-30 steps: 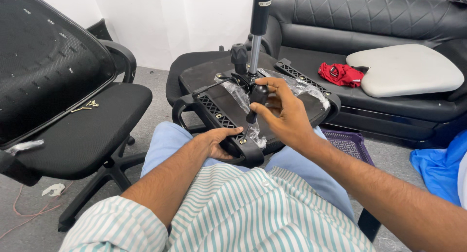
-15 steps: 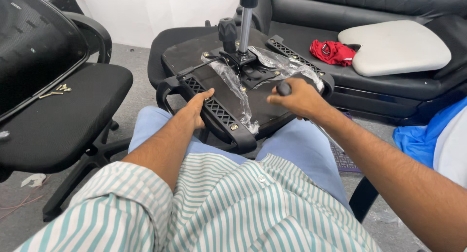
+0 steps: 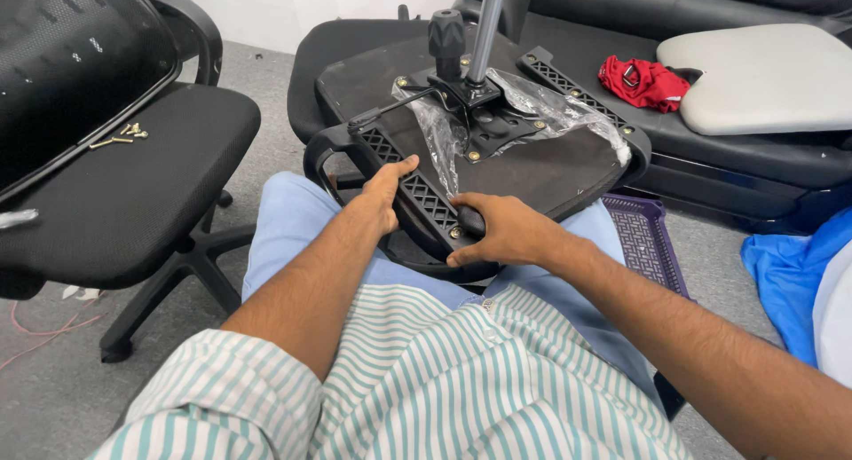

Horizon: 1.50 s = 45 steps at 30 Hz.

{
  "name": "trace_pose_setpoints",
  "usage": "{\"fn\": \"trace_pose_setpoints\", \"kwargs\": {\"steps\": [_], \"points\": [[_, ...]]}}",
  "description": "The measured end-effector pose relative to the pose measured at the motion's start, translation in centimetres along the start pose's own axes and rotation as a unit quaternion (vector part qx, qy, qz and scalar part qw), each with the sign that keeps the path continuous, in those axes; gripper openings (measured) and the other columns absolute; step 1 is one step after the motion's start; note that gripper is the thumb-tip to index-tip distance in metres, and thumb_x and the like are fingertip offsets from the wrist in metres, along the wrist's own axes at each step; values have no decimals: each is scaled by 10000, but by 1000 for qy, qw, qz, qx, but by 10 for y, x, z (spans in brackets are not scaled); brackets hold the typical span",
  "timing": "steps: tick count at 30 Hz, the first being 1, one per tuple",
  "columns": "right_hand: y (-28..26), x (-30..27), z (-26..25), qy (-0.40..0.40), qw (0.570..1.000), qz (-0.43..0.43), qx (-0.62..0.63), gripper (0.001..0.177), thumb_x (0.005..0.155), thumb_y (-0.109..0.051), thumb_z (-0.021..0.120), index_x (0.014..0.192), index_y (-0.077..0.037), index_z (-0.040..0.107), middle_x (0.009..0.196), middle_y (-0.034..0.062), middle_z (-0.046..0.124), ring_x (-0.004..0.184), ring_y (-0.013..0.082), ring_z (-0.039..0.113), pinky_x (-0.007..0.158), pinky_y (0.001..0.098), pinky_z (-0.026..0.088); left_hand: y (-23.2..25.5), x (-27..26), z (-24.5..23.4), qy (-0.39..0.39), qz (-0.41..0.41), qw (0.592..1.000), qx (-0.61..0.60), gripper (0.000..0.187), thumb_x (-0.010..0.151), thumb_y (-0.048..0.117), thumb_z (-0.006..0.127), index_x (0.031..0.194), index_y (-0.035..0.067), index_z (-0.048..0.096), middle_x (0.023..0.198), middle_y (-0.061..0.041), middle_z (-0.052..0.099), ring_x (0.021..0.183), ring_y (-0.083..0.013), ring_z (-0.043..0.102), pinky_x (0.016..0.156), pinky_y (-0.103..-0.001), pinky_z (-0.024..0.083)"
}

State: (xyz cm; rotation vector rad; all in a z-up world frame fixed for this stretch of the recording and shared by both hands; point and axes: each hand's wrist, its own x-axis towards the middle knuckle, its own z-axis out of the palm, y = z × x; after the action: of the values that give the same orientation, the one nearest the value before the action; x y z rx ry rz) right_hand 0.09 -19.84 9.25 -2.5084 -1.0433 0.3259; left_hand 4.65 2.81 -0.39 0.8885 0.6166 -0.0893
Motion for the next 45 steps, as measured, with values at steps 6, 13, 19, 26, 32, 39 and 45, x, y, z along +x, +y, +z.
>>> {"fn": "trace_pose_setpoints", "kwargs": {"steps": [6,13,19,26,32,39,45], "points": [[10,10,-8,1,998,51,25,663,745,-498,806,1285,-138,673,1130,170,758,1051,304,740,935,390,558,5,-5,-3,-11,-11,996,91,619,879,408,736,1306,-15,591,1173,-155,724,1054,-292,738,941,-479,605],[16,44,-26,105,993,-21,46,455,816,-250,680,1231,-63,687,1073,208,718,1014,353,695,928,429,530,37,10,-55,54,90,932,347,630,897,338,813,1341,-45,581,1190,-218,680,1035,-315,710,800,-390,545],[10,69,-38,122,991,-44,25,591,758,-107,670,1348,-133,653,1080,203,634,1037,359,633,963,421,498,124,-27,-137,210,270,757,557,258,876,165,726,1127,108,749,1068,-148,765,1004,-271,737,903,-391,564],[4,102,-42,156,987,0,39,606,766,-117,692,1367,-153,624,1138,199,674,1083,355,652,984,428,501,178,-48,-221,318,248,677,616,270,922,114,610,1147,119,760,1216,-180,717,1197,-350,649,1061,-452,492],[16,120,-41,175,979,74,79,559,771,-148,675,1328,-160,640,1145,182,729,1067,334,709,963,416,543,195,-33,-282,367,95,644,664,493,908,123,656,1396,172,611,1471,-133,515,1411,-322,458,1159,-460,410],[45,145,-29,209,975,52,47,572,733,-128,687,1304,-137,663,1162,204,708,1062,366,687,952,429,532,200,-15,-315,375,60,651,658,672,907,122,642,1542,178,428,1573,-119,416,1437,-349,409,1154,-497,402],[45,159,-28,185,971,133,65,588,737,-138,685,1324,-171,654,1160,173,722,1029,337,709,942,412,547,231,12,-325,411,58,641,646,889,857,149,691,1624,190,243,1513,-217,440,1391,-390,439,1116,-526,400]]}}
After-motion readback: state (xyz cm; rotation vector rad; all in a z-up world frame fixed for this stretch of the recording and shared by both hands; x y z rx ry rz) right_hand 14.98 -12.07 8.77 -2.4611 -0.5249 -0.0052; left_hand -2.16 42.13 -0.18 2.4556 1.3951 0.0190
